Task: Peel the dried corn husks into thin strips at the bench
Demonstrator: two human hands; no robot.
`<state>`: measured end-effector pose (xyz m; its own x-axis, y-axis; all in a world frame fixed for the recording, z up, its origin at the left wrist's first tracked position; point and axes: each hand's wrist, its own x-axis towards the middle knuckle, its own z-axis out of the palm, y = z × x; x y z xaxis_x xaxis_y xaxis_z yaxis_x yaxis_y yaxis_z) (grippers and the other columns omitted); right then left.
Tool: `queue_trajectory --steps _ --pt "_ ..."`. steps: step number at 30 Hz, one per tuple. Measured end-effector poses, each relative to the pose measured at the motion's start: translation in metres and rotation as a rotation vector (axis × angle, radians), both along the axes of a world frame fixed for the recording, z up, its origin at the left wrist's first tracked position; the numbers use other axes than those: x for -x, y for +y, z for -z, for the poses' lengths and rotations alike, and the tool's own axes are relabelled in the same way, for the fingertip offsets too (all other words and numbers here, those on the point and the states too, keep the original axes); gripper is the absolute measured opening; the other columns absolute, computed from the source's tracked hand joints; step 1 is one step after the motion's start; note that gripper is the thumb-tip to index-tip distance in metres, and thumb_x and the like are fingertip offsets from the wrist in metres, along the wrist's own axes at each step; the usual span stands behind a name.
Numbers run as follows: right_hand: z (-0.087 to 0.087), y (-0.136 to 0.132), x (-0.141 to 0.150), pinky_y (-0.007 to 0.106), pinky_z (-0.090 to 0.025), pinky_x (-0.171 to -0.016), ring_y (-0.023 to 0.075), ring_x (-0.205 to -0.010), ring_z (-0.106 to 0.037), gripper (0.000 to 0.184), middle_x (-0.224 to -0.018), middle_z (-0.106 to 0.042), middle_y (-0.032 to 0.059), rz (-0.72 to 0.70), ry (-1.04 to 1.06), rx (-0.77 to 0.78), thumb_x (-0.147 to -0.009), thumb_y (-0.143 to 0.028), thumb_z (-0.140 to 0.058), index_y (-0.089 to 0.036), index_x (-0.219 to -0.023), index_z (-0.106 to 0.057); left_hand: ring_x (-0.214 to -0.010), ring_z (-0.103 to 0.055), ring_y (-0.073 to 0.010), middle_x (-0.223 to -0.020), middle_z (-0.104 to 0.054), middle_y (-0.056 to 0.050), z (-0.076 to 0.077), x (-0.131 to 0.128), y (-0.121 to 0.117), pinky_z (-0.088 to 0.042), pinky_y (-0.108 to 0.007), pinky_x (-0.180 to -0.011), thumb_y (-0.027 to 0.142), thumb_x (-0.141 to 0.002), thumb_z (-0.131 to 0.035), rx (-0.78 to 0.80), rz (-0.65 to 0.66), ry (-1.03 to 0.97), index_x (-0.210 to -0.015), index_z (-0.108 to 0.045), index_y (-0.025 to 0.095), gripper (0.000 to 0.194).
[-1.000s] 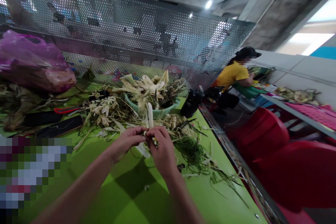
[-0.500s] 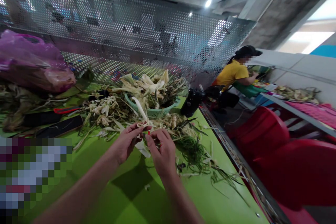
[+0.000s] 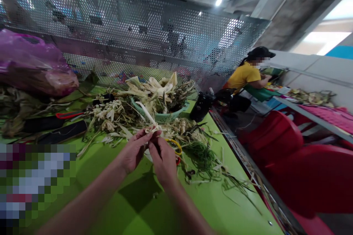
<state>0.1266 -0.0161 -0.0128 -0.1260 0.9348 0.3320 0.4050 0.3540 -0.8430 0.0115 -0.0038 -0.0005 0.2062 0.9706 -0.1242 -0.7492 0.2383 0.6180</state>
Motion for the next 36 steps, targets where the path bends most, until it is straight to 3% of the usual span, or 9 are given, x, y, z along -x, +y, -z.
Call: queue_trajectory --steps 6,11,15,21,25,30,36 --pt "-0.004 -0.001 0.005 0.025 -0.042 -0.063 0.0161 -0.073 -0.053 0.023 -0.084 -0.062 0.0042 0.012 0.127 0.049 -0.087 -0.034 -0.052 -0.016 -0.096 -0.062 -0.097 -0.064 -0.0177 -0.094 -0.072 -0.007 0.000 -0.002 -0.002 -0.044 -0.029 -0.093 0.024 -0.069 -0.074 -0.022 0.001 0.017 -0.096 -0.067 0.016 0.029" --pt "-0.002 0.000 0.006 0.025 -0.042 -0.062 0.0147 -0.069 -0.050 0.019 -0.077 -0.059 0.0018 0.019 0.253 0.108 -0.083 -0.032 -0.057 -0.016 -0.089 -0.063 -0.103 -0.062 -0.0180 -0.103 -0.070 -0.006 0.001 -0.003 -0.002 -0.044 -0.028 -0.094 0.021 -0.067 -0.075 -0.004 -0.009 0.036 -0.093 -0.066 0.017 0.027" --pt "-0.002 -0.001 0.007 0.023 -0.040 -0.059 0.0132 -0.066 -0.048 0.020 -0.075 -0.057 0.0012 0.010 0.328 0.155 -0.083 -0.035 -0.056 -0.016 -0.088 -0.062 -0.101 -0.062 -0.0181 -0.099 -0.071 -0.006 0.001 -0.004 -0.003 -0.044 -0.028 -0.092 0.022 -0.068 -0.074 -0.026 -0.012 0.056 -0.093 -0.065 0.017 0.027" --pt "-0.003 0.000 0.011 0.023 -0.038 -0.055 0.0120 -0.061 -0.044 0.018 -0.069 -0.053 -0.0002 0.061 0.332 0.159 -0.079 -0.033 -0.058 -0.015 -0.080 -0.060 -0.098 -0.063 -0.0171 -0.100 -0.070 -0.006 0.003 -0.005 -0.002 -0.043 -0.029 -0.094 0.022 -0.067 -0.075 -0.045 -0.028 0.070 -0.092 -0.066 0.017 0.027" --pt "-0.003 0.000 0.010 0.024 -0.038 -0.057 0.0130 -0.063 -0.045 0.014 -0.072 -0.056 0.0008 0.058 0.247 0.090 -0.079 -0.027 -0.053 -0.015 -0.083 -0.061 -0.096 -0.064 -0.0173 -0.096 -0.071 -0.006 0.001 -0.005 -0.002 -0.044 -0.030 -0.093 0.022 -0.067 -0.075 -0.054 -0.028 0.042 -0.092 -0.064 0.017 0.028" --pt "0.001 -0.003 0.009 0.023 -0.036 -0.055 0.0129 -0.060 -0.045 0.009 -0.066 -0.054 -0.0007 0.022 -0.002 0.005 -0.076 -0.016 -0.049 -0.016 -0.075 -0.058 -0.089 -0.064 -0.0168 -0.089 -0.072 -0.006 -0.001 -0.002 -0.001 -0.047 -0.029 -0.086 0.024 -0.063 -0.079 0.014 -0.028 0.004 -0.087 -0.063 0.017 0.030" --pt "-0.003 -0.008 0.011 0.022 -0.032 -0.052 0.0125 -0.055 -0.046 0.009 -0.062 -0.056 -0.0016 -0.127 -0.326 -0.003 -0.065 -0.010 -0.052 -0.018 -0.064 -0.054 -0.071 -0.060 -0.0100 -0.091 -0.072 -0.006 -0.002 0.004 0.003 -0.047 -0.023 -0.072 0.026 -0.065 -0.078 0.023 -0.059 0.065 -0.098 -0.064 0.016 0.038"
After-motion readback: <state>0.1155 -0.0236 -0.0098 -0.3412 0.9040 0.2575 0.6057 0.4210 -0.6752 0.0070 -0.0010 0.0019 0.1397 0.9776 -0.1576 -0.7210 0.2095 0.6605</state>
